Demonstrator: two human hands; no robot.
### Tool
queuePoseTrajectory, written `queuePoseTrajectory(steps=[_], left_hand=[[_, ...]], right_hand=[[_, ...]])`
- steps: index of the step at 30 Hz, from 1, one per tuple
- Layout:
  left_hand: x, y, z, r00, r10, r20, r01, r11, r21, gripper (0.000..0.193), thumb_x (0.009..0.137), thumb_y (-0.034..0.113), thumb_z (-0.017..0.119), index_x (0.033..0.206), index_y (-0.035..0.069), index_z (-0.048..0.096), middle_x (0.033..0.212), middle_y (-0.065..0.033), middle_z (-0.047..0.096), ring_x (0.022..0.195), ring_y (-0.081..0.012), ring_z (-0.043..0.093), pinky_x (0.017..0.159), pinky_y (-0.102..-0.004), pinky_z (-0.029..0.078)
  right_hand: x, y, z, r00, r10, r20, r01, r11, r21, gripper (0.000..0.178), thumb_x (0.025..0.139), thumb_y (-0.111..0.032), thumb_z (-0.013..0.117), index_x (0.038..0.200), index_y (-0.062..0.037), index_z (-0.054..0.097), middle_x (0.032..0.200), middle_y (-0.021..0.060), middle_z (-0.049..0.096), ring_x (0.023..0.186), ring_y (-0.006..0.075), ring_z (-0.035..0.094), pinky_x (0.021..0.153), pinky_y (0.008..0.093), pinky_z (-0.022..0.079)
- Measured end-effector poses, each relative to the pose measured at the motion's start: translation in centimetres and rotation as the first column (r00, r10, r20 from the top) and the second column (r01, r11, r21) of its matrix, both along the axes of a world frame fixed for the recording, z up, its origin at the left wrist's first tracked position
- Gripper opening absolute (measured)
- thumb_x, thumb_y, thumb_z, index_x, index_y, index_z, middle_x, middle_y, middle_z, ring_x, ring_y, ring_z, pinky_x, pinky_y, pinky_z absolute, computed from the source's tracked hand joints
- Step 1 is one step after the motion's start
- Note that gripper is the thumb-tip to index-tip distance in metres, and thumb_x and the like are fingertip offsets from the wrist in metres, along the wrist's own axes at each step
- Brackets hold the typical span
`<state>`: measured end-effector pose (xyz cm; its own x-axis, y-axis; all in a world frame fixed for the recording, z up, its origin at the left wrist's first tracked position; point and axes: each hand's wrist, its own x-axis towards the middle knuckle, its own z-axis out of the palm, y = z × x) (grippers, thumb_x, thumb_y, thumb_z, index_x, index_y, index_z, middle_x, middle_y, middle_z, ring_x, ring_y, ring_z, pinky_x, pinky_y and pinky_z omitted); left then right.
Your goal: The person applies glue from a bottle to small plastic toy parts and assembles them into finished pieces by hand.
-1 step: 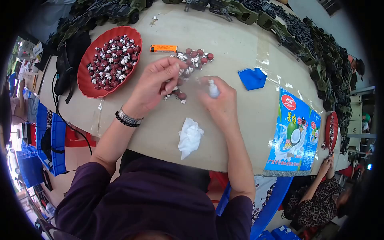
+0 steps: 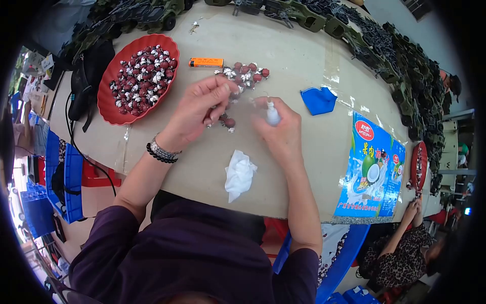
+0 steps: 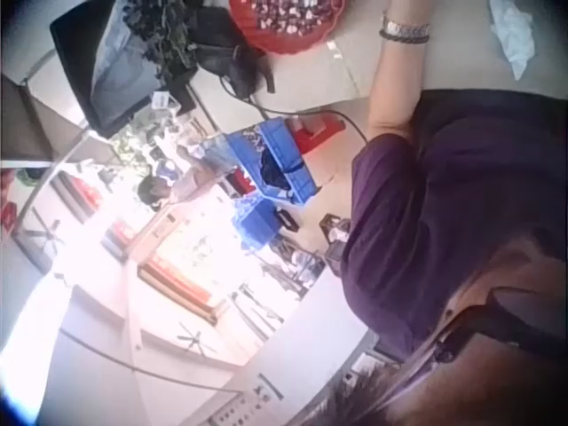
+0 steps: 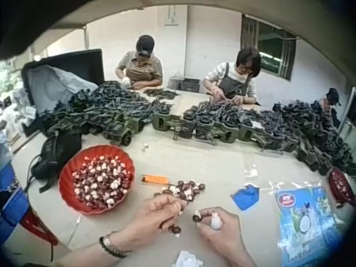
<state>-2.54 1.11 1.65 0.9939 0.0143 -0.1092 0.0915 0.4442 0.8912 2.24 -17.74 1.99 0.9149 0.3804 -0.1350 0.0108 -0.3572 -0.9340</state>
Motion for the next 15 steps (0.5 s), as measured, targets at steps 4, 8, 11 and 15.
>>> queuePoseTrajectory(steps=[4, 8, 11, 15], left_hand=[[-0.4, -1.3, -0.5, 0.994, -0.112, -0.007, 0.112, 0.994, 0.020, 0.026, 0.095, 0.034, 0.058, 0.093, 0.008, 0.059, 0.073, 0.0032, 0.052, 0.053, -0.0012, 0.042, 0.045, -0.0162, 0.029], [-0.8, -1.7, -0.2, 0.988, -0.147, -0.043, 0.147, 0.989, -0.013, 0.026, 0.094, 0.034, 0.059, 0.092, 0.008, 0.058, 0.074, 0.0012, 0.054, 0.054, -0.0015, 0.043, 0.045, -0.0161, 0.031], [-0.8, -1.5, -0.4, 0.976, -0.187, -0.108, 0.182, 0.982, -0.055, 0.024, 0.094, 0.031, 0.060, 0.094, 0.007, 0.058, 0.077, -0.0015, 0.057, 0.053, -0.0021, 0.044, 0.043, -0.0163, 0.030], [-0.7, -1.2, -0.8, 0.947, -0.313, -0.077, 0.280, 0.917, -0.283, 0.021, 0.093, 0.026, 0.061, 0.098, 0.005, 0.057, 0.082, -0.0041, 0.060, 0.051, -0.0032, 0.044, 0.040, -0.0169, 0.028]], right_hand=[[-0.3, -0.7, 0.1, 0.940, -0.011, 0.342, -0.022, 0.995, 0.093, 0.022, 0.072, 0.002, 0.067, 0.094, -0.0032, 0.065, 0.084, 0.0074, 0.067, 0.070, 0.0128, 0.062, 0.062, 0.0239, 0.047], [-0.4, -0.7, 0.7, 0.763, 0.132, 0.633, -0.188, 0.982, 0.021, 0.029, 0.070, 0.009, 0.068, 0.096, -0.0022, 0.066, 0.090, 0.0026, 0.064, 0.069, 0.0053, 0.054, 0.057, 0.0205, 0.042], [-0.5, -0.7, 0.4, 0.735, 0.136, 0.665, -0.220, 0.974, 0.044, 0.032, 0.068, 0.010, 0.068, 0.097, -0.0031, 0.067, 0.094, 0.0045, 0.064, 0.072, 0.0066, 0.055, 0.058, 0.0199, 0.042], [-0.2, -0.9, 0.7, 0.809, 0.115, 0.576, -0.212, 0.971, 0.105, 0.032, 0.069, 0.011, 0.066, 0.099, -0.0020, 0.068, 0.097, 0.0057, 0.062, 0.068, 0.0054, 0.054, 0.057, 0.0193, 0.042]])
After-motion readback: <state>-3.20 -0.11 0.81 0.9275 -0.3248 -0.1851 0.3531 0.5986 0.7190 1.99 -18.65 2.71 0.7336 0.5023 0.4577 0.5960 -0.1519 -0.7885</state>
